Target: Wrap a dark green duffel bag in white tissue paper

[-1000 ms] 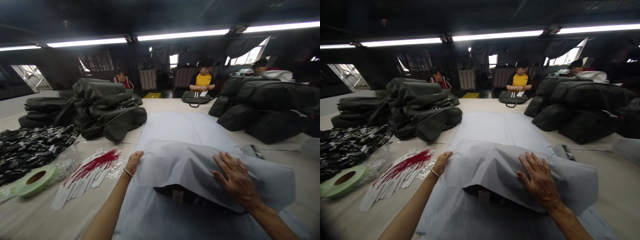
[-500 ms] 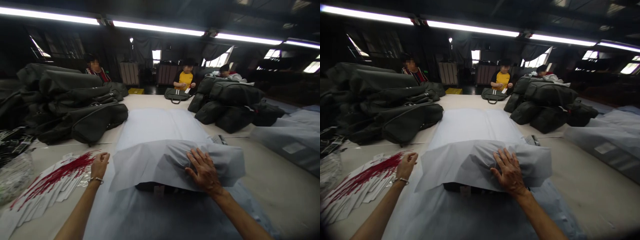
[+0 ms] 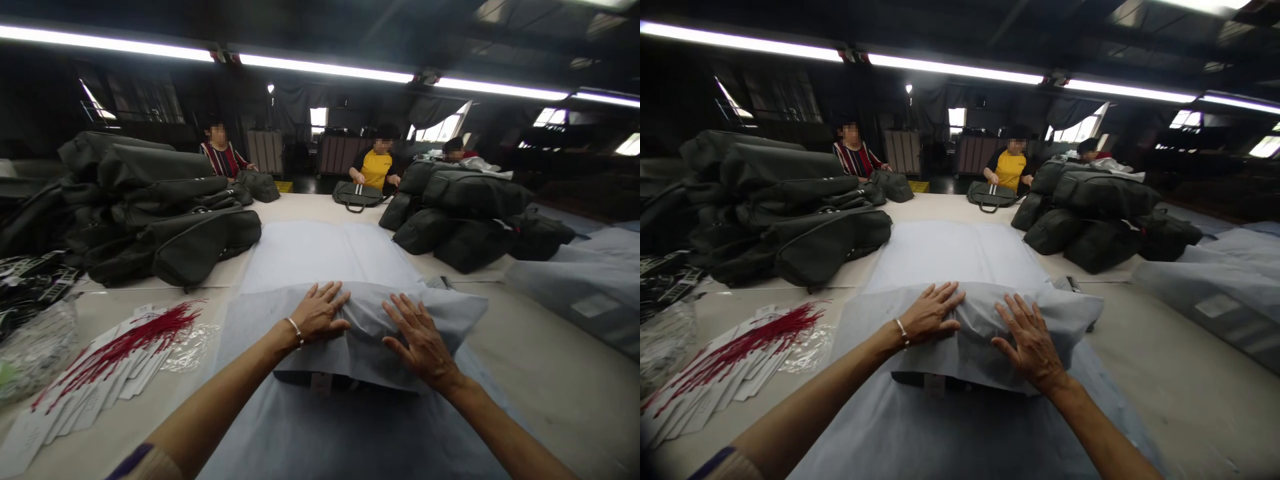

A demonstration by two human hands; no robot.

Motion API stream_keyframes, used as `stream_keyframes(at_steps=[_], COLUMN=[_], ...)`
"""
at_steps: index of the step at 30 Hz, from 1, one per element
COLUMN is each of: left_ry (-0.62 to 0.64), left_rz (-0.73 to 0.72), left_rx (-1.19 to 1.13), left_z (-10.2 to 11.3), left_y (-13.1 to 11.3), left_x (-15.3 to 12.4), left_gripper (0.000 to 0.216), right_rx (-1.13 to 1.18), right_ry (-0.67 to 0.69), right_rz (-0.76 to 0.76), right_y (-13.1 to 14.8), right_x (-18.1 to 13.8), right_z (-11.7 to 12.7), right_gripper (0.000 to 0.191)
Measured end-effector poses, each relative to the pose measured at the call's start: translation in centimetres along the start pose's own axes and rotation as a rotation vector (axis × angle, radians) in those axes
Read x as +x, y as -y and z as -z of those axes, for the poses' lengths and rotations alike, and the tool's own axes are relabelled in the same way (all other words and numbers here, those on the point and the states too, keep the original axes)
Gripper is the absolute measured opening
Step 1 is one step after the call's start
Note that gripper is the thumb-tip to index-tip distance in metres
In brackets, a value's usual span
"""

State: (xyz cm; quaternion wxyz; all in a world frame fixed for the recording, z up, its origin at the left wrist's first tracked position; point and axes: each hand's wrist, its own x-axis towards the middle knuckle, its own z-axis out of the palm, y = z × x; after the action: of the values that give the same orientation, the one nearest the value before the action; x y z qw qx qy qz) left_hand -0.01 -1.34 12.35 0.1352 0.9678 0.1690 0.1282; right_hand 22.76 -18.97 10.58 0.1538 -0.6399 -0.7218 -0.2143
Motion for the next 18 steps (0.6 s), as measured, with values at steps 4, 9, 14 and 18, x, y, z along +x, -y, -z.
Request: stream_keyframes(at_steps=[4, 9, 14, 18], left_ry=[-0.101, -0.14, -0.129, -0.074], left_rz=[-0.165, -0.265, -0.257, -0.266], left_rx=[0.222, 0.415, 0.395, 0.259], left_z=[-1.4, -3.3, -4.1, -3.9], left_y=[-1.4, -2.4, -2.3, -2.4], left_x=[-3.9, -6.2, -6.1, -6.5], left_gripper=[0.081, 0.086, 0.087, 0.083], right_rx=[0.002, -0.006, 0.001, 0.007], right_ry=[0.029, 0.04, 0.078, 0.117], right_rz=[0.067, 0.165, 0.163, 0.131], right_y=[0.0, -0.3, -0.3, 0.2], right_x=[0.2, -0.4, -0.1, 0.1], right_z=[0.2, -0.6, -0.8, 0.5], right_gripper=[0.068, 0.065, 0.065, 0.071])
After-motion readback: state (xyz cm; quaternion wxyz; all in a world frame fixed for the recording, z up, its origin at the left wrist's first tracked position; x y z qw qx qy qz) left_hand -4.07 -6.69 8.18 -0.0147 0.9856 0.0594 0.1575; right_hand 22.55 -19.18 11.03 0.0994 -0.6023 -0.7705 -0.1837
